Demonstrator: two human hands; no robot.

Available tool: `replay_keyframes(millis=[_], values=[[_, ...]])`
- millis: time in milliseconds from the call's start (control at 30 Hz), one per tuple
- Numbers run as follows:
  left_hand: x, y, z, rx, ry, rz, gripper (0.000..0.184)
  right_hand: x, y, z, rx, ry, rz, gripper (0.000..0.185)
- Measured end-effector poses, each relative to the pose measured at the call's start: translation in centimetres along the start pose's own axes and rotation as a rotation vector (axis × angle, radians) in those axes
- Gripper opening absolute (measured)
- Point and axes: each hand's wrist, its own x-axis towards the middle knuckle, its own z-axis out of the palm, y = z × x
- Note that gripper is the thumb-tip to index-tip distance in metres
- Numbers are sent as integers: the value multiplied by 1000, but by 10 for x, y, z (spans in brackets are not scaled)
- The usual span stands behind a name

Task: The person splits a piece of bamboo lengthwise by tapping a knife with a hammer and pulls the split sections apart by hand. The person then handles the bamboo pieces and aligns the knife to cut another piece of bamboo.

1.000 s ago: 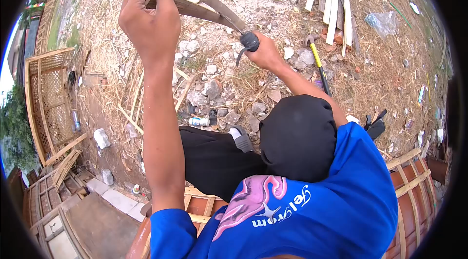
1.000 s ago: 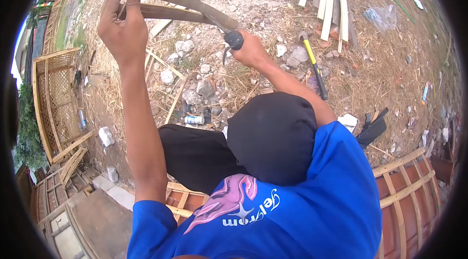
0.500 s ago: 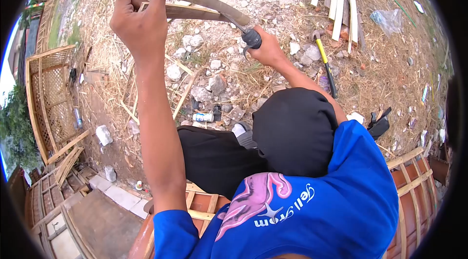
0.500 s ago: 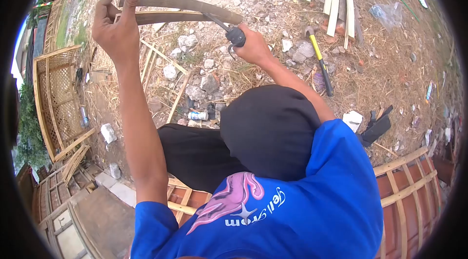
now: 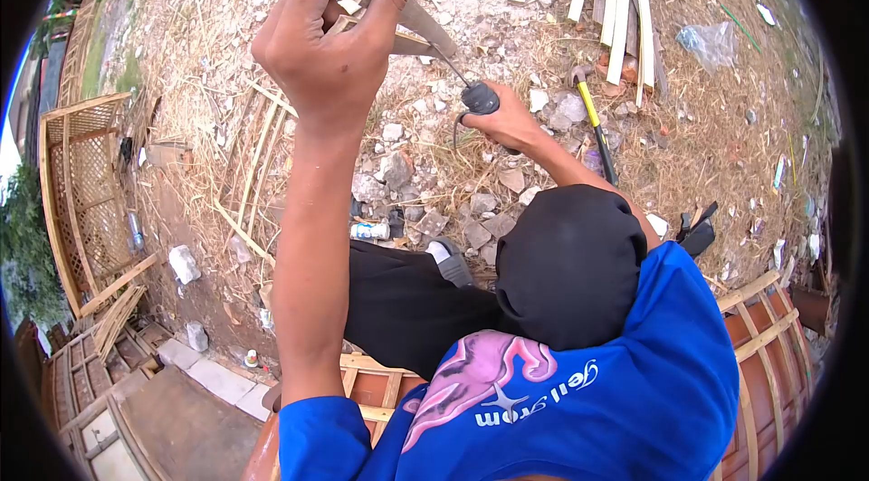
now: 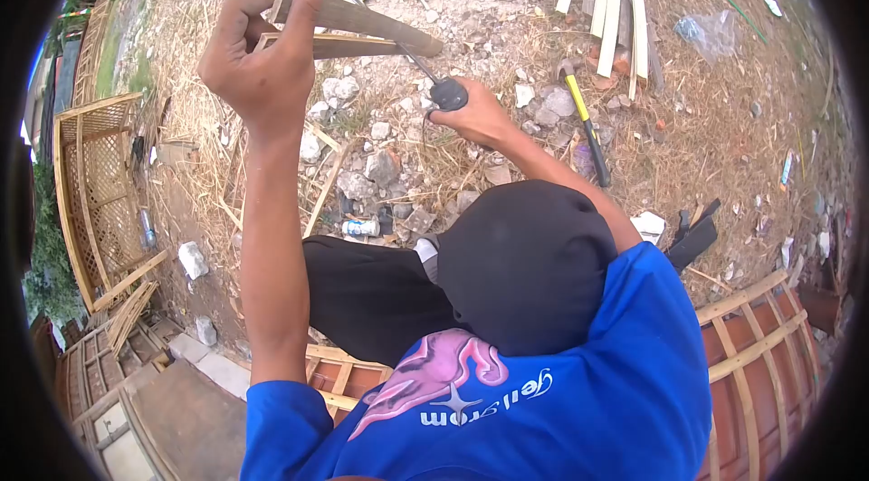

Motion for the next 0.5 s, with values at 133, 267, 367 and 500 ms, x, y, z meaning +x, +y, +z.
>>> replay_keyframes(millis=[133,267,367,500], values=[[2,3,2,49,6,27,29,-2,2,3,-93,135,-32,38],[3,-2,2,62,30,16,31,1,0,3,-211,178,-83,40],[0,-11,-4,122,45,-14,32,7,4,7,-210,199,-77,40],[-1,-13,-7,104,38,-45,33,9,10,11,-243,234,-106,42]])
